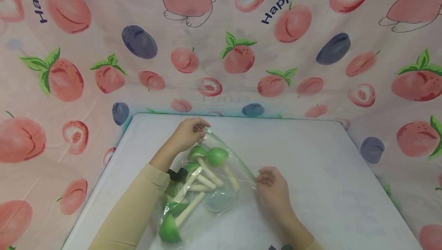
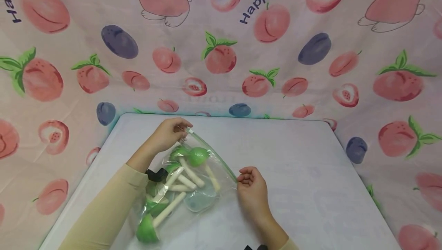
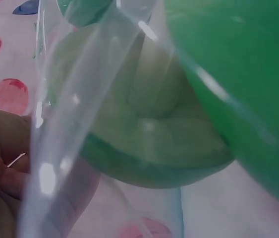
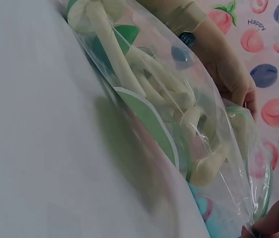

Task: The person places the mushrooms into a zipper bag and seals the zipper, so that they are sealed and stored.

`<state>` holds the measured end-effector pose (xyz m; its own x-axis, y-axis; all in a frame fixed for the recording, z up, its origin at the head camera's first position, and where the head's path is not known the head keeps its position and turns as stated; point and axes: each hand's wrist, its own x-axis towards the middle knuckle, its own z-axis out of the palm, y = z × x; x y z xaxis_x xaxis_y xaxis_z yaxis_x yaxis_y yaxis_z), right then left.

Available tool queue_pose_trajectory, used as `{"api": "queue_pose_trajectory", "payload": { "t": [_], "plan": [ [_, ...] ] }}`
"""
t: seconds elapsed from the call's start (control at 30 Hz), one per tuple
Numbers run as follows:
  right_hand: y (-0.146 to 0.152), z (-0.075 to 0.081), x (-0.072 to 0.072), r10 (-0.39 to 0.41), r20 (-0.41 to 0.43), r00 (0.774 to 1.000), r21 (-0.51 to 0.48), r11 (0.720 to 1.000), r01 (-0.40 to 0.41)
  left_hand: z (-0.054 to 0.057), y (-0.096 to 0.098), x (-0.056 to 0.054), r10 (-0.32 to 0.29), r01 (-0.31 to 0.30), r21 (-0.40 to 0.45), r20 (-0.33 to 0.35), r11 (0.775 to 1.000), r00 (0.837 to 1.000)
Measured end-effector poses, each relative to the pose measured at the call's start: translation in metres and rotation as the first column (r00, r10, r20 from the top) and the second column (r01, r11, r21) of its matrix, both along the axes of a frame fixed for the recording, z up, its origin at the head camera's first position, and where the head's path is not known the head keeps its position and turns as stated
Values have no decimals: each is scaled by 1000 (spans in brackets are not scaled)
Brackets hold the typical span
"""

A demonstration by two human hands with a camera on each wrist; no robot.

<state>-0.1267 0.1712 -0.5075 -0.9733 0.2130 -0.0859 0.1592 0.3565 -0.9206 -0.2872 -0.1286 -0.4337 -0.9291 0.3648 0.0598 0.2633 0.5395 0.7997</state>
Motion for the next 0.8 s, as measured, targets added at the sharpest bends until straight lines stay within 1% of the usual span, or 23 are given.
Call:
{"api": "queue_pose_trajectory", "payload": {
  "t": [0.23,0.5,0.63,0.8],
  "plan": [
    [4,-3,-1,-14,12,1000,50,999,14,-1,7,3,-23,22,20,17,1000,1000],
    [8,-7,-3,10,12,1000,75,997,-11,-5,11,3,-32,32,24,22,999,999],
    [8,-7,-5,17,-5,1000,72,997,-16,-6,13,3,-42,41,41,28,998,999],
    [4,-3,-12,29,-45,999,86,996,-25,-5,18,5,-52,51,49,28,998,998]
  ]
}}
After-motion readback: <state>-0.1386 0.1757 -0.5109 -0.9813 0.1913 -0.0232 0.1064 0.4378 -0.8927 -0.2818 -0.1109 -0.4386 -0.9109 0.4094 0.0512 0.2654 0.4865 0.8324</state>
